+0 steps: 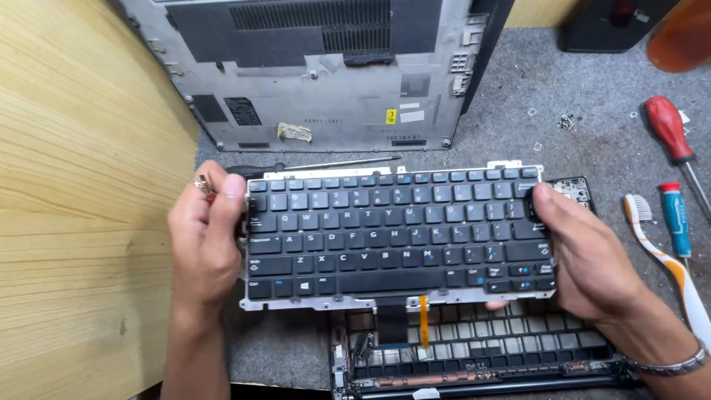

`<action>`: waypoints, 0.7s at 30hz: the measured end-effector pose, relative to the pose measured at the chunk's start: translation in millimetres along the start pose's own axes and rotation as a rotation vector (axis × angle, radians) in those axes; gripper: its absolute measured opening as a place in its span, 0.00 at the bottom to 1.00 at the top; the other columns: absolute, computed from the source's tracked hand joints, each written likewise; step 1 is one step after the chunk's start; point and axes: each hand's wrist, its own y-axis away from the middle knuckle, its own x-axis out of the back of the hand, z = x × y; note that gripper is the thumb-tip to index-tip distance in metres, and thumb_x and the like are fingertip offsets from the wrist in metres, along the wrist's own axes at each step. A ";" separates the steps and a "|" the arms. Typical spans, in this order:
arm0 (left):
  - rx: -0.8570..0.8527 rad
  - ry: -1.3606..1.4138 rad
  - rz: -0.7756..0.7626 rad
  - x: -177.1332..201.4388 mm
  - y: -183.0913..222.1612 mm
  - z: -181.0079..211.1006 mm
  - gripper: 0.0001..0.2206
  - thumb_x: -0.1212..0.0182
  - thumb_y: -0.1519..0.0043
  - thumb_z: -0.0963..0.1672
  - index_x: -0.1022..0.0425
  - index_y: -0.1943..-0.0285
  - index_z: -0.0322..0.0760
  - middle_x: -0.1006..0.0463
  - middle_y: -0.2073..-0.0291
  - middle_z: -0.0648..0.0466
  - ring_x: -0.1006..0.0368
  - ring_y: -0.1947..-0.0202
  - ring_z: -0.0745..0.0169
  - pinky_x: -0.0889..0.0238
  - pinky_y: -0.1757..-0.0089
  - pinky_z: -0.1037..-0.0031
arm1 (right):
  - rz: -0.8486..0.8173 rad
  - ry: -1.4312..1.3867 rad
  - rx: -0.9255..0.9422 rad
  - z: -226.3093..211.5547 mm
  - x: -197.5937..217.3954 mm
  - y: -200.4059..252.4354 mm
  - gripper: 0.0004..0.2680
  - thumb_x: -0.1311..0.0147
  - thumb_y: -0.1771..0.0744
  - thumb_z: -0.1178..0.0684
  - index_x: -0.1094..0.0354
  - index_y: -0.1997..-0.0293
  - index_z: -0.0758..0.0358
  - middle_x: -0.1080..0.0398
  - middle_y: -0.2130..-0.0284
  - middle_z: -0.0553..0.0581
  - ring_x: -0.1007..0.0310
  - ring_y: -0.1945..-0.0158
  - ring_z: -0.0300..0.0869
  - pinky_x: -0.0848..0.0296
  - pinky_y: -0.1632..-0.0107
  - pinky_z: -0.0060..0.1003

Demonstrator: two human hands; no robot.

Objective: Disassembling a laptop by prying off the keyboard and cleaning the internal components with a toothbrush.

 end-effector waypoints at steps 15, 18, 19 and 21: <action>-0.037 0.482 -0.538 -58.5 -17.8 45.9 0.09 0.59 0.27 0.42 0.32 0.50 0.32 0.32 0.61 0.52 0.36 0.69 0.68 0.37 0.66 0.78 | 0.234 0.601 -0.424 -10.1 2.6 0.3 0.18 0.53 0.33 0.53 0.22 0.38 0.66 0.16 0.48 0.56 0.21 0.52 0.41 0.26 0.49 0.33; -0.273 0.308 -0.528 -88.4 -21.2 45.7 0.11 0.50 0.29 0.45 0.22 0.52 0.37 0.31 0.51 0.51 0.32 0.45 0.58 0.36 0.40 0.66 | 0.179 0.648 -0.465 -13.0 1.8 -1.7 0.19 0.53 0.33 0.51 0.21 0.39 0.62 0.15 0.48 0.54 0.21 0.51 0.38 0.25 0.48 0.33; -0.272 0.311 -0.527 -92.3 -19.1 41.3 0.11 0.50 0.29 0.45 0.22 0.52 0.37 0.31 0.51 0.51 0.32 0.45 0.58 0.36 0.40 0.66 | 0.180 0.650 -0.468 -15.2 0.0 -0.5 0.19 0.53 0.33 0.51 0.21 0.39 0.62 0.15 0.48 0.54 0.21 0.51 0.38 0.25 0.48 0.33; -0.357 0.271 -0.485 -98.0 -14.9 32.7 0.06 0.40 0.31 0.43 0.20 0.49 0.40 0.34 0.61 0.54 0.34 0.60 0.61 0.37 0.58 0.74 | 0.012 0.863 -0.443 -17.8 -4.2 0.5 0.21 0.54 0.34 0.42 0.29 0.33 0.47 0.17 0.46 0.42 0.20 0.47 0.29 0.23 0.45 0.28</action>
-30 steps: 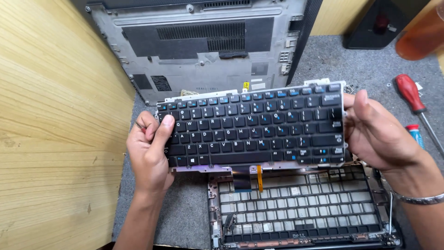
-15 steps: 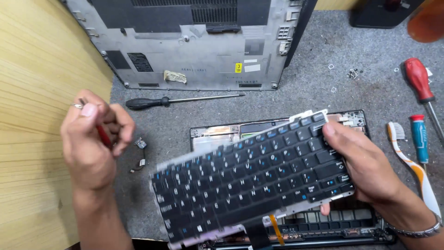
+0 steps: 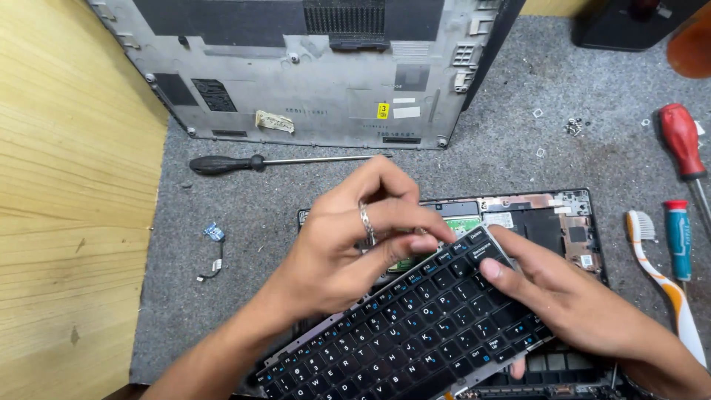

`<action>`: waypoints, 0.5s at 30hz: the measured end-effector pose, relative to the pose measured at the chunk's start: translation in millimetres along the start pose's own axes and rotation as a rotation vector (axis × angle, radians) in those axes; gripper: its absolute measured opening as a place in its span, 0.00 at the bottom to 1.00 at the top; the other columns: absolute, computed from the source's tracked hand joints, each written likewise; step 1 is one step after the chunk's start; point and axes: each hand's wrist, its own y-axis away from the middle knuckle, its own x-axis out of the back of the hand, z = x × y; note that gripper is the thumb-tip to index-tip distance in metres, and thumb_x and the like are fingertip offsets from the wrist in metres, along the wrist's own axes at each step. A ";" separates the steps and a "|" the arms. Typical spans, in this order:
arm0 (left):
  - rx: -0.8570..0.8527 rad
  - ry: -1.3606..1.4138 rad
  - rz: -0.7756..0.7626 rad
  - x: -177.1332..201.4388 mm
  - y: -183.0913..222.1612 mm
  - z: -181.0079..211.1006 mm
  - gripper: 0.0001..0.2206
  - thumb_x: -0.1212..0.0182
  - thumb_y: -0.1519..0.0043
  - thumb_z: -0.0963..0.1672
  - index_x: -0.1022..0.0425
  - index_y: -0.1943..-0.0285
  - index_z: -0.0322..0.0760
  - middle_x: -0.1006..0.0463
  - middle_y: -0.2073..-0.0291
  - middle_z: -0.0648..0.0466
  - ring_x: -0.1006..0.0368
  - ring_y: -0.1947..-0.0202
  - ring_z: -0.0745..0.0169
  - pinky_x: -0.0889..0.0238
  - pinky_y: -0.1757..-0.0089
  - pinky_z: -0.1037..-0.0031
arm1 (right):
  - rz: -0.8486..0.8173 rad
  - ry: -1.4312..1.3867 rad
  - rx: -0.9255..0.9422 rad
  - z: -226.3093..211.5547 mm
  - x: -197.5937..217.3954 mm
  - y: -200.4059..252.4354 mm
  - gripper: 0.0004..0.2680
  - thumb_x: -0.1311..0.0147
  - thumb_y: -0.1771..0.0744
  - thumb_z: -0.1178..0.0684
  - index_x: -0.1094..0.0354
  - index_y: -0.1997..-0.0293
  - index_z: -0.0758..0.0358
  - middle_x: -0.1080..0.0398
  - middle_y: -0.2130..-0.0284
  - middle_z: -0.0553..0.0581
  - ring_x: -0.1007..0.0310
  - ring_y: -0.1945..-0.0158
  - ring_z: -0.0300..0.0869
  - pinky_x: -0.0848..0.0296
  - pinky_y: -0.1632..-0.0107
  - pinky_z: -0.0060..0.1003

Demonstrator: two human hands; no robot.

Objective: Disassembling a laptop by prying off the keyboard and cleaning the internal components with a toothbrush.

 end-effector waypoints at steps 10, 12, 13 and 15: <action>-0.090 -0.135 0.079 -20.8 1.0 -3.4 0.07 0.47 0.31 0.40 0.28 0.55 0.25 0.23 0.61 0.41 0.22 0.62 0.50 0.27 0.58 0.70 | 0.034 0.128 -0.143 -2.5 -0.6 -4.2 0.18 0.50 0.35 0.42 0.25 0.37 0.39 0.13 0.54 0.37 0.18 0.56 0.26 0.23 0.48 0.25; -0.182 -0.206 0.131 -22.2 2.5 -5.0 0.07 0.49 0.30 0.39 0.30 0.54 0.23 0.23 0.62 0.40 0.23 0.64 0.49 0.27 0.60 0.68 | -0.009 0.011 -0.126 -5.1 -1.6 -4.0 0.19 0.50 0.34 0.45 0.28 0.34 0.42 0.11 0.59 0.45 0.14 0.74 0.35 0.12 0.64 0.30; -0.182 -0.205 0.128 -22.8 2.7 -4.8 0.07 0.49 0.30 0.39 0.30 0.54 0.23 0.23 0.62 0.40 0.23 0.64 0.49 0.27 0.60 0.68 | -0.008 0.008 -0.127 -0.5 -1.7 -4.6 0.19 0.50 0.34 0.45 0.28 0.34 0.42 0.11 0.59 0.45 0.14 0.74 0.35 0.12 0.64 0.30; -0.138 -0.156 0.091 -23.7 2.9 -4.5 0.06 0.49 0.30 0.39 0.30 0.55 0.23 0.24 0.62 0.41 0.24 0.63 0.49 0.28 0.57 0.68 | 0.002 0.066 -0.028 7.7 -1.2 -6.3 0.20 0.50 0.35 0.42 0.30 0.34 0.43 0.14 0.50 0.39 0.17 0.55 0.27 0.22 0.48 0.26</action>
